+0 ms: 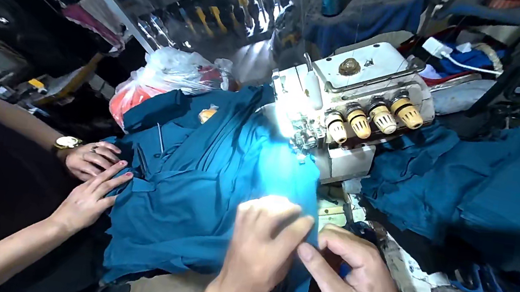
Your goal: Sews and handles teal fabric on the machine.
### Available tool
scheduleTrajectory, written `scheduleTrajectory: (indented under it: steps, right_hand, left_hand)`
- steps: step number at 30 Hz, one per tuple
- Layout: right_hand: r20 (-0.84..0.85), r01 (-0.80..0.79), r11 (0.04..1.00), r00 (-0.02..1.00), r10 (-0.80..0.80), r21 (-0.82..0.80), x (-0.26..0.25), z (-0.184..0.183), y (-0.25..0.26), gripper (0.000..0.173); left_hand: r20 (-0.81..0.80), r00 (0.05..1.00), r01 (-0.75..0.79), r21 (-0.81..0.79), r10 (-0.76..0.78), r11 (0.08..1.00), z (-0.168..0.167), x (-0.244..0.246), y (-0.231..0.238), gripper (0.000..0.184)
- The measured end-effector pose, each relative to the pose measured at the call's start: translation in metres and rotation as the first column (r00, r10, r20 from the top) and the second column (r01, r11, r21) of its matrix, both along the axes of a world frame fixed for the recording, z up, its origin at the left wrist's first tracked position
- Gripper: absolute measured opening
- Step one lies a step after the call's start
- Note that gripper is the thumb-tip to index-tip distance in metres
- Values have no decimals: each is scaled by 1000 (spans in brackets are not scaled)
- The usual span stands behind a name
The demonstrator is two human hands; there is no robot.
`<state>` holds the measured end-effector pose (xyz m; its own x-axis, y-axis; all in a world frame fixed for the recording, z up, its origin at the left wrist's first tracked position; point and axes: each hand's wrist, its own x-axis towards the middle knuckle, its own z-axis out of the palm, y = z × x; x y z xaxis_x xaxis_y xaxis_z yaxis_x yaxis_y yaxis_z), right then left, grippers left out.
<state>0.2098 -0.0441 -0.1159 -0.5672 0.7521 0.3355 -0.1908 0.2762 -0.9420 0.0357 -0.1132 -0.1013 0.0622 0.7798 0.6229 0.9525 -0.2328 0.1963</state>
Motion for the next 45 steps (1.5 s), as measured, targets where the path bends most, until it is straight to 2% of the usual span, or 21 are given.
scheduleTrajectory:
  steps: [2, 5, 7, 9, 12, 14, 16, 18, 20, 22, 24, 26, 28, 30, 32, 35, 37, 38, 41, 43, 45]
  right_hand:
    - [5, -47, 999, 999, 47, -1, 14, 2, 11, 30]
    - [105, 86, 970, 992, -63, -227, 5, -20, 33, 28]
    - [81, 13, 878, 996, 30, -479, -13, -34, 49, 31]
    - [-9, -120, 743, 988, 152, -658, -18, -38, 65, 34]
    - [-84, -344, 676, 918, 386, -651, -6, -33, 82, 36]
    - [-102, -443, 682, 872, 480, -582, 0, -32, 83, 28]
    - [-13, -430, 751, 872, 490, -502, 0, -31, 79, 20]
    - [48, -343, 834, 915, 401, -432, -4, -38, 69, 22]
    - [48, -285, 868, 942, 332, -407, -6, -42, 59, 22]
    - [32, -261, 886, 955, 295, -383, -3, -41, 46, 21]
    - [4, -251, 901, 963, 270, -355, 1, -41, 37, 18]
    - [-21, -248, 895, 966, 259, -372, 6, -41, 31, 18]
    - [-7, -223, 906, 972, 236, -360, 7, -42, 33, 21]
    - [52, -167, 928, 979, 195, -333, 7, -39, 33, 17]
    - [109, -118, 928, 980, 167, -352, 7, -21, 31, 17]
    - [97, -127, 927, 980, 171, -352, 8, -22, 31, 18]
    - [102, -127, 924, 979, 174, -360, 6, -31, 30, 19]
    - [101, -134, 920, 978, 182, -368, 5, -31, 28, 19]
    - [76, -166, 919, 976, 205, -357, 8, -25, 25, 19]
    - [79, -169, 918, 974, 210, -360, 10, -25, 26, 19]
    - [90, -159, 915, 974, 206, -371, 11, -27, 26, 20]
  left_hand:
    - [17, 1000, 18, -57, -18, 998, 40, -10, 4, 20]
    - [199, 980, 24, -181, 13, 983, 80, -25, 21, 23]
    - [399, 913, -8, -185, 83, 983, 78, -22, 43, 23]
    - [552, 817, -81, -181, 169, 980, 56, -19, 61, 18]
    - [605, 753, -183, -188, 260, 965, 23, -28, 74, 14]
    - [559, 766, -232, -217, 316, 948, 21, -34, 76, 14]
    - [517, 792, -232, -237, 325, 943, 23, -38, 78, 15]
    - [532, 794, -191, -241, 294, 951, 24, -46, 81, 19]
    - [540, 793, -141, -290, 283, 947, 30, -55, 83, 23]
    - [488, 841, -53, -353, 232, 934, 47, -63, 78, 27]
    - [284, 943, -52, -396, 176, 917, 76, -57, 56, 27]
    - [90, 987, -88, -391, 133, 916, 98, -42, 14, 24]
    - [102, 987, -71, -429, 127, 901, 107, -29, -20, 21]
    - [83, 985, -108, -382, 150, 918, 108, -27, -34, 19]
    - [54, 984, -152, -239, 169, 959, 106, -32, -36, 19]
    - [207, 972, -109, -39, 114, 993, 93, -25, -22, 15]
    - [280, 953, -127, 9, 120, 992, 89, -9, -6, 19]
    - [258, 956, -144, -1, 140, 990, 93, -6, 0, 21]
    - [-12, 981, -195, -130, 195, 972, 124, -29, -11, 18]
    - [-214, 945, -292, -211, 247, 933, 148, -46, -31, 22]
    - [-281, 921, -335, -215, 270, 918, 153, -57, -36, 25]
